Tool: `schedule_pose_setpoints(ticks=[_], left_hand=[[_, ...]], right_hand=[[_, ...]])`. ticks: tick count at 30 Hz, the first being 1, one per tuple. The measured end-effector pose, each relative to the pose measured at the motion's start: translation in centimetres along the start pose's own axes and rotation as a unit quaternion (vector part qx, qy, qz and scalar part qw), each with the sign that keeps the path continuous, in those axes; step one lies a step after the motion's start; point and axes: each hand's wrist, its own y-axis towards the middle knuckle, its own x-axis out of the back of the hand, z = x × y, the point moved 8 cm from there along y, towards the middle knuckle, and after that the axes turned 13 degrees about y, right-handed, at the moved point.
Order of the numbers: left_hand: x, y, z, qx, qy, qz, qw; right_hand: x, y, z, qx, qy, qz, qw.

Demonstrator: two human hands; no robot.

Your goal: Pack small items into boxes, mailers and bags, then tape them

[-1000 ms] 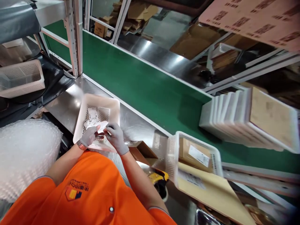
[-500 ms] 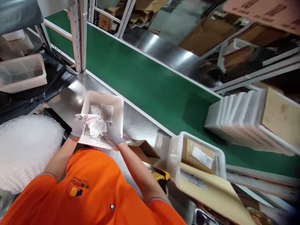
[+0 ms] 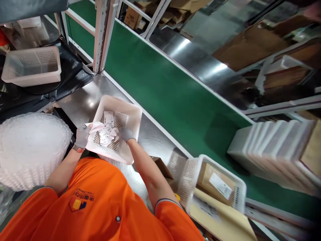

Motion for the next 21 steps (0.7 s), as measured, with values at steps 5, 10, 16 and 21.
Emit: schedule_pose_setpoints(ticks=[5, 10, 16, 21], left_hand=[[0.0, -0.2, 0.6, 0.028, -0.018, 0.002, 0.999], [0.0, -0.8, -0.3, 0.037, -0.016, -0.012, 0.999], [0.2, -0.7, -0.4, 0.037, -0.003, -0.023, 0.999], [0.3, 0.0, 0.4, 0.023, 0.018, -0.016, 0.999]], right_hand=[[5.3, 1.6, 0.2, -0.013, -0.019, -0.069, 0.997], [6.5, 1.2, 2.5, 0.042, 0.006, -0.153, 0.987], [-2.1, -1.9, 6.3, 0.157, 0.054, -0.035, 0.986], [-5.3, -4.2, 6.6, 0.22, 0.081, 0.016, 0.972]])
